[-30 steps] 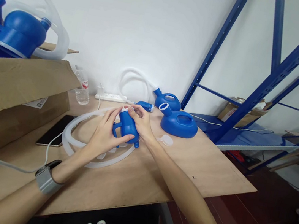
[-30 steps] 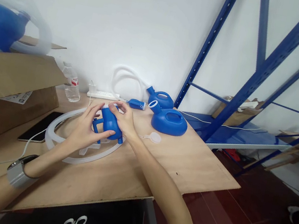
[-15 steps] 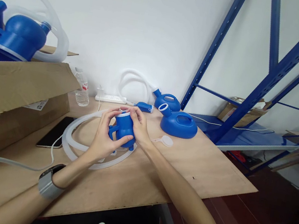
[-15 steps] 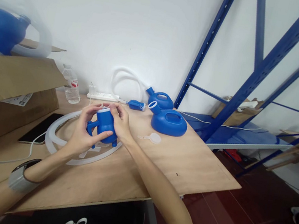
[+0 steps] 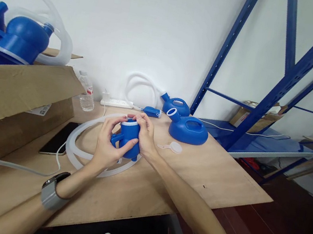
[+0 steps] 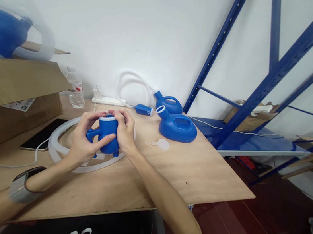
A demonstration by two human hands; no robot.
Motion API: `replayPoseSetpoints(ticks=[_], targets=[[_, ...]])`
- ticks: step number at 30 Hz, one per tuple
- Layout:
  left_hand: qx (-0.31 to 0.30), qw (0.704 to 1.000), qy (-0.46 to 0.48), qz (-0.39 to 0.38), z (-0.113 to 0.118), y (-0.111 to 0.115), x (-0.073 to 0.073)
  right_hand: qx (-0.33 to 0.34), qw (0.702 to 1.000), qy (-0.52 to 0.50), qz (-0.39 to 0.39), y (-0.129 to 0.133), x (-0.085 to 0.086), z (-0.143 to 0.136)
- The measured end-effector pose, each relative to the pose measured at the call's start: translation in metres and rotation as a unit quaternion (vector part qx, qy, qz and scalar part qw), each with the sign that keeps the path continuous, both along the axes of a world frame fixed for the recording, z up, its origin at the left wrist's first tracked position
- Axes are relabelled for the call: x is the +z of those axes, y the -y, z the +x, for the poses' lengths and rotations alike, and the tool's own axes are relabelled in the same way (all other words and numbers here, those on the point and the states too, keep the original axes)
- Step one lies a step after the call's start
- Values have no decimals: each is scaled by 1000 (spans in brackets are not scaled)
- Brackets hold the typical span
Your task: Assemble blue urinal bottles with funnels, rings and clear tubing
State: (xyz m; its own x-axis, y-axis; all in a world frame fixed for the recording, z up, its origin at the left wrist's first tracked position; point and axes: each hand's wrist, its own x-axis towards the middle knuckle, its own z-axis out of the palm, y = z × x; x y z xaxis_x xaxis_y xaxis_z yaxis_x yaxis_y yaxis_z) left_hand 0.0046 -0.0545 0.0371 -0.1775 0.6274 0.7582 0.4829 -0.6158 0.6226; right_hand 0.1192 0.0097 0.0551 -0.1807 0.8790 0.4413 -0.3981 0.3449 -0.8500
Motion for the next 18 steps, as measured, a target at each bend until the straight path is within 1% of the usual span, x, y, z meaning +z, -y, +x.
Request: replayPoseSetpoints(ticks=[3, 5, 7, 9, 11, 13, 15, 18], targets=[[-12, 1000, 7, -3, -3, -3, 0, 13, 1000, -5, 12, -2, 0, 0], [-28, 999, 16, -24, -7, -6, 2, 41, 999, 3, 15, -5, -1, 2], [-35, 997, 48, -39, -12, -11, 5, 76, 997, 21, 21, -9, -3, 4], [-19, 994, 100, -37, -20, -16, 7, 117, 991, 51, 35, -13, -6, 8], [17, 989, 144, -35, -28, -23, 8, 159, 982, 93, 39, -17, -11, 11], [49, 982, 177, -48, -35, -30, 6, 185, 972, 136, 37, -21, -18, 13], [58, 974, 209, -65, -42, -36, 5, 184, 968, 163, 46, -23, -24, 12], [51, 968, 233, -83, -46, -41, 2, 169, 968, 174, 59, -25, -33, 9]])
